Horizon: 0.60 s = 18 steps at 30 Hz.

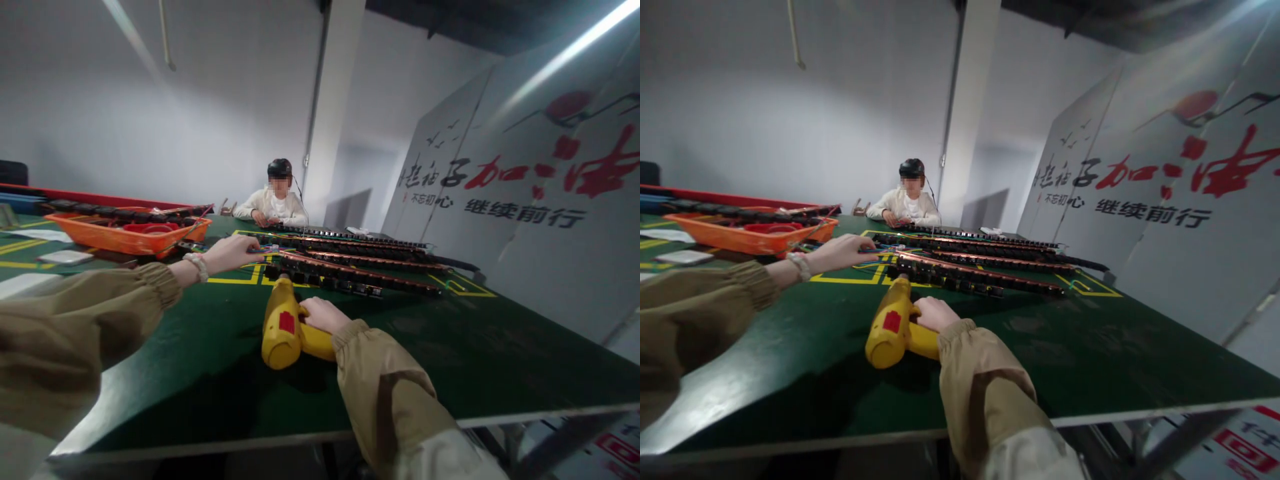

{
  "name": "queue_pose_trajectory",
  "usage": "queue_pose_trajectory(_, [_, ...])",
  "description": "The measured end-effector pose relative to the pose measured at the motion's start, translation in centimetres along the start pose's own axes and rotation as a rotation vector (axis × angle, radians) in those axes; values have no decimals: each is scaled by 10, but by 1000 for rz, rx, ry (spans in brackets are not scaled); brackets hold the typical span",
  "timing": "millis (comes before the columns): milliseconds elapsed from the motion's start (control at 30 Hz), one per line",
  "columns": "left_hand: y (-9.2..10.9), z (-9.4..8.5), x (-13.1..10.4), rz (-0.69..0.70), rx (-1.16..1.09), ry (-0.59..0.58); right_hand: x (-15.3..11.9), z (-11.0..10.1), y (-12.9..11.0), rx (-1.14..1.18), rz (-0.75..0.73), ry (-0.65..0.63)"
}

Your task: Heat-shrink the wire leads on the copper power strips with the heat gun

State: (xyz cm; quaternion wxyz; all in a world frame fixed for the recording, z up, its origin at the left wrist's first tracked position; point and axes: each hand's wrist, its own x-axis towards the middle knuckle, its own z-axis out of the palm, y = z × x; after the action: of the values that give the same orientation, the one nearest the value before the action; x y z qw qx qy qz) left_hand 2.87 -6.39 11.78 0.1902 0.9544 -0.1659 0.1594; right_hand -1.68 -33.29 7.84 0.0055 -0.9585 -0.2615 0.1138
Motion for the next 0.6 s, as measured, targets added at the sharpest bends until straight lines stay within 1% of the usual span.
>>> queue_pose_trajectory(133, [-13, 34, -15, 39, -110, -88, -14, 5, -34, -14, -171, -60])
queue_pose_trajectory(200, [-12, 49, -23, 63, -180, -80, -20, 6, -47, -14, -238, -84])
queue_pose_trajectory(267, [-7, 60, -31, 123, -231, -47, -25, 6, -56, -26, -268, -89])
queue_pose_trajectory(333, [3, 63, -36, 174, -261, 18, -27, 6, -59, -47, -280, -81])
queue_pose_trajectory(400, [17, 61, -41, 214, -279, 102, -27, 6, -59, -75, -281, -79])
queue_pose_trajectory(433, [25, 58, -44, 255, -270, 112, -27, 7, -58, -85, -275, -75])
queue_pose_trajectory(567, [58, 50, -55, 509, -77, 10, -24, 11, -53, -34, -264, -85])
queue_pose_trajectory(600, [65, 48, -57, 576, 17, 25, -23, 11, -52, -6, -270, -93])
